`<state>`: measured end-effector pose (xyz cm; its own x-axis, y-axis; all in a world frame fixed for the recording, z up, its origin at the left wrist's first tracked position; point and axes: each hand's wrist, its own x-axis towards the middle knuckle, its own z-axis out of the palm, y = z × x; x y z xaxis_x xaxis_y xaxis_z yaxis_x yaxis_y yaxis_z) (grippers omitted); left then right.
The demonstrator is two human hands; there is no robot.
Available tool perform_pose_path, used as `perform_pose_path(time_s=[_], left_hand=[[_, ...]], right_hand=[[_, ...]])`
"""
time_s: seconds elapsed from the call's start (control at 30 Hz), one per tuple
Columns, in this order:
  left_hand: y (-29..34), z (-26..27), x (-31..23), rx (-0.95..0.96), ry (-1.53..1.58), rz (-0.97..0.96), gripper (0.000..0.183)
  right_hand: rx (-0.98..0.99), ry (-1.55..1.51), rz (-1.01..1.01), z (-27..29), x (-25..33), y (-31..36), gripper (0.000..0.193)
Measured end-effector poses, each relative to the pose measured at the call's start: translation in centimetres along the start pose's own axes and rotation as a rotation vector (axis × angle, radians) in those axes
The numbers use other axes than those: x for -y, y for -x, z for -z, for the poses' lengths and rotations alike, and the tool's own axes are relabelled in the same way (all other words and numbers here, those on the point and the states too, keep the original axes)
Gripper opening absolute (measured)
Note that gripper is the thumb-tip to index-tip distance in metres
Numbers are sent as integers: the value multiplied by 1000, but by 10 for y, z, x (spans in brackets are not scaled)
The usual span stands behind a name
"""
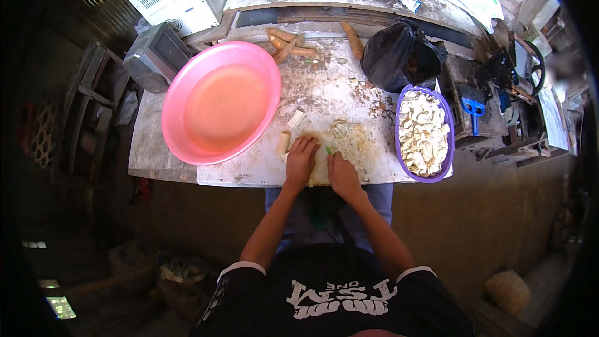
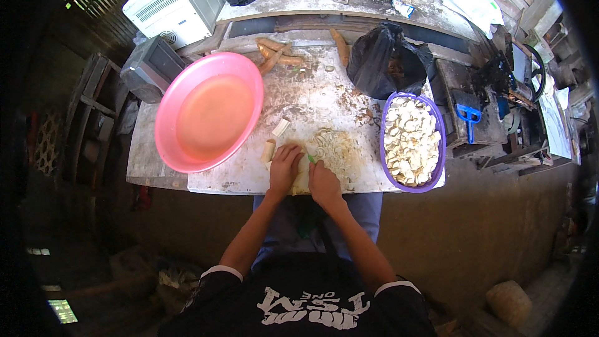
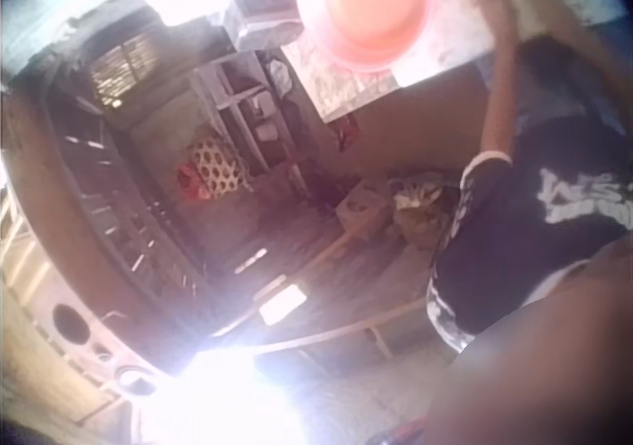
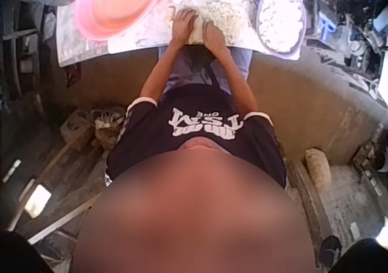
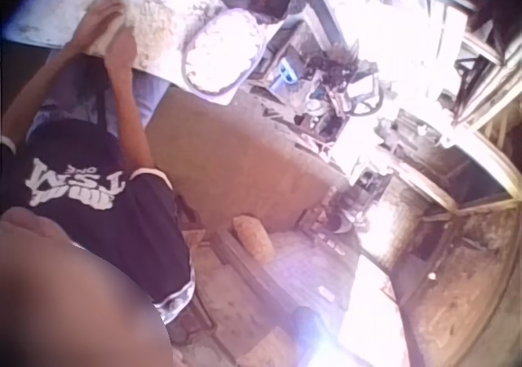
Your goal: The person slices a peeled tuber by hand with a knife and places the resulting slices into a purple basket.
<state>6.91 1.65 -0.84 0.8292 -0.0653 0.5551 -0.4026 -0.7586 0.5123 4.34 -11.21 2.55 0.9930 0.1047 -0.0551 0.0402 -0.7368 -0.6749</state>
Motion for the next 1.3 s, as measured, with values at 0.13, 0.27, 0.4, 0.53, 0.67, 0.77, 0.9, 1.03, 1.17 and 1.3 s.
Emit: perform_pose_path(time_s=[0.13, 0.27, 0.4, 0.53, 0.67, 0.77, 0.9, 1.03, 1.17, 1.3], left_hand=[[3, 0, -3, -7, -28, -33, 18], [6, 0, -6, -11, -56, -39, 18], [10, 0, -9, -12, -39, -18, 18], [13, 2, -12, 0, -34, -16, 18], [12, 5, -16, 5, -13, -9, 20], [14, 4, -16, -8, -11, -6, 21], [14, 4, -19, 4, 19, -9, 21], [11, 5, -14, 9, -7, -39, 19], [10, 1, -12, 7, -67, -47, 18], [10, 3, -6, 7, -53, -35, 18]], right_hand=[[86, 40, -57, -4, 3, 4, 29], [112, 18, -88, -3, 4, 8, 29], [121, 34, -95, 0, 6, 11, 29], [116, 113, -69, 3, 9, 13, 29], [102, 185, -65, 4, 12, 12, 29], [88, 183, -81, 1, 10, 13, 30], [96, 164, -50, -3, 2, 7, 30], [121, 201, -67, -8, 4, 2, 31], [86, 149, -79, -5, 1, 8, 30], [117, 170, -86, 3, 0, 18, 31]])
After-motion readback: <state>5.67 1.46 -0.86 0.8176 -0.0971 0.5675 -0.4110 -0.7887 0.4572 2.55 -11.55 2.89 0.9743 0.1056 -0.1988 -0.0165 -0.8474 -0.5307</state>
